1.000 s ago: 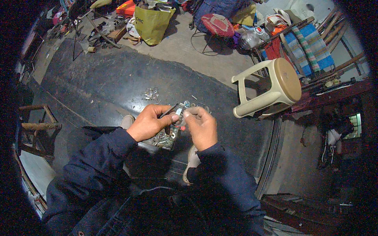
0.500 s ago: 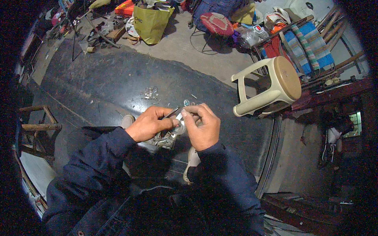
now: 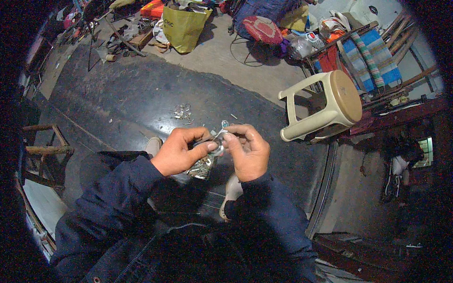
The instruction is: The person sits on the floor and assembles small metal parts, including washers, nuts, and a cylindrical component. They pick up pieces from the floor, fit them together by hand, and occasionally use a small tool to adjust or tighten the assembly.
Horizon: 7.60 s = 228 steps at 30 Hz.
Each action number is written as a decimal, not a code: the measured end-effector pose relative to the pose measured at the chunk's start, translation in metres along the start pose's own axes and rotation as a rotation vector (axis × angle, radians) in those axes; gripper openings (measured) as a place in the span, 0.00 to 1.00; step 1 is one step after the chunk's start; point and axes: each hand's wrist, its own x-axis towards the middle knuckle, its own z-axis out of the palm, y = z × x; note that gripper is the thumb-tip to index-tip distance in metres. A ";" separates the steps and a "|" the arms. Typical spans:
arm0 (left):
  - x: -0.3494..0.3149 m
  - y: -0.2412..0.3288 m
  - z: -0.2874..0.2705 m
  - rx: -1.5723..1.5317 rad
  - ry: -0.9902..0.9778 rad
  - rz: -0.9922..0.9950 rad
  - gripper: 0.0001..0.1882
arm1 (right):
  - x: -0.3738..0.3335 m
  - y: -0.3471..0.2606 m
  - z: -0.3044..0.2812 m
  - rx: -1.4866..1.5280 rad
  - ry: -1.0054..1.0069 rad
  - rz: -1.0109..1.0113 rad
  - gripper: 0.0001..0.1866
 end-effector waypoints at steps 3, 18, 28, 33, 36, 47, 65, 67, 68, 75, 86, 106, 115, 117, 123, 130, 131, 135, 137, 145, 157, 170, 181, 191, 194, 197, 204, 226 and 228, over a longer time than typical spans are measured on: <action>0.003 -0.002 -0.002 -0.249 -0.058 -0.087 0.16 | 0.001 -0.002 0.000 0.028 -0.025 -0.043 0.10; 0.002 -0.014 0.004 -0.481 -0.092 -0.137 0.14 | 0.001 -0.008 0.005 -0.049 -0.106 0.003 0.08; 0.003 -0.014 0.004 -0.253 -0.067 -0.093 0.13 | 0.000 0.000 -0.003 -0.152 -0.092 0.072 0.10; 0.004 -0.010 0.003 -0.127 -0.033 0.005 0.12 | 0.002 0.002 -0.002 0.000 -0.119 0.119 0.11; 0.004 -0.009 0.000 -0.078 -0.020 0.027 0.12 | 0.002 0.001 0.000 0.047 -0.116 0.127 0.11; 0.005 -0.016 0.002 -0.230 -0.039 -0.048 0.15 | 0.002 0.001 0.001 0.059 -0.055 0.162 0.12; 0.008 -0.012 0.000 -0.269 0.118 -0.094 0.11 | 0.002 -0.007 0.002 0.116 -0.055 0.164 0.09; 0.007 -0.012 0.000 -0.304 0.121 -0.081 0.10 | 0.002 -0.006 0.004 0.099 -0.058 0.142 0.09; 0.007 -0.012 0.000 -0.320 0.127 -0.068 0.10 | 0.002 -0.006 0.004 0.099 -0.064 0.132 0.09; 0.006 -0.015 -0.005 -0.332 0.086 -0.066 0.13 | 0.000 -0.006 0.007 0.096 -0.086 0.103 0.08; 0.007 -0.017 -0.006 -0.357 0.062 -0.082 0.13 | -0.002 -0.005 0.007 -0.052 -0.106 -0.032 0.07; 0.007 -0.011 -0.004 -0.373 0.082 -0.082 0.10 | -0.002 -0.005 0.009 -0.022 -0.108 0.002 0.08; 0.006 -0.011 -0.006 -0.331 0.091 -0.107 0.11 | 0.004 0.001 0.000 0.213 -0.124 0.183 0.09; 0.006 -0.012 -0.007 -0.304 0.108 -0.106 0.11 | 0.005 0.004 0.000 0.336 -0.079 0.211 0.10; 0.006 -0.011 -0.005 -0.256 0.138 -0.124 0.09 | 0.006 0.004 -0.001 0.509 -0.051 0.324 0.10; 0.006 -0.010 -0.003 -0.184 0.128 -0.122 0.07 | 0.007 0.000 -0.003 0.590 -0.104 0.452 0.10; 0.006 -0.010 -0.003 -0.166 0.124 -0.118 0.07 | 0.007 -0.001 -0.003 0.601 -0.102 0.461 0.10; 0.006 -0.011 -0.003 -0.160 0.123 -0.107 0.07 | 0.006 -0.002 -0.001 0.633 -0.083 0.472 0.10; 0.007 -0.010 -0.003 -0.129 0.115 -0.122 0.07 | 0.007 -0.002 -0.001 0.622 -0.074 0.483 0.09; 0.005 -0.001 -0.003 -0.167 0.112 -0.141 0.08 | 0.007 0.002 -0.004 0.628 -0.090 0.489 0.09; 0.005 -0.008 -0.003 -0.115 0.137 -0.105 0.06 | 0.006 0.006 -0.002 0.641 -0.106 0.452 0.09; 0.005 -0.005 -0.003 -0.116 0.151 -0.078 0.07 | 0.004 0.003 0.006 0.455 -0.054 0.348 0.09; 0.004 0.002 -0.004 -0.129 0.130 -0.073 0.07 | 0.000 -0.002 0.014 0.074 -0.015 0.209 0.07; 0.006 -0.010 -0.003 -0.100 0.146 -0.076 0.07 | -0.002 0.000 0.012 0.044 -0.010 0.190 0.10; 0.006 -0.011 -0.003 -0.128 0.152 -0.064 0.07 | -0.002 -0.001 0.011 0.027 -0.023 0.182 0.11; 0.005 -0.010 -0.004 -0.105 0.136 -0.100 0.07 | -0.002 0.001 0.012 -0.005 -0.032 0.150 0.11; 0.006 -0.011 -0.006 -0.076 0.142 -0.124 0.09 | -0.003 0.003 0.012 -0.071 -0.072 0.126 0.12; 0.007 -0.013 -0.006 -0.188 0.121 -0.126 0.10 | 0.004 0.006 0.008 0.132 -0.093 0.160 0.12; 0.009 -0.013 -0.005 -0.265 0.142 -0.116 0.10 | 0.007 0.004 0.005 0.189 -0.059 0.201 0.12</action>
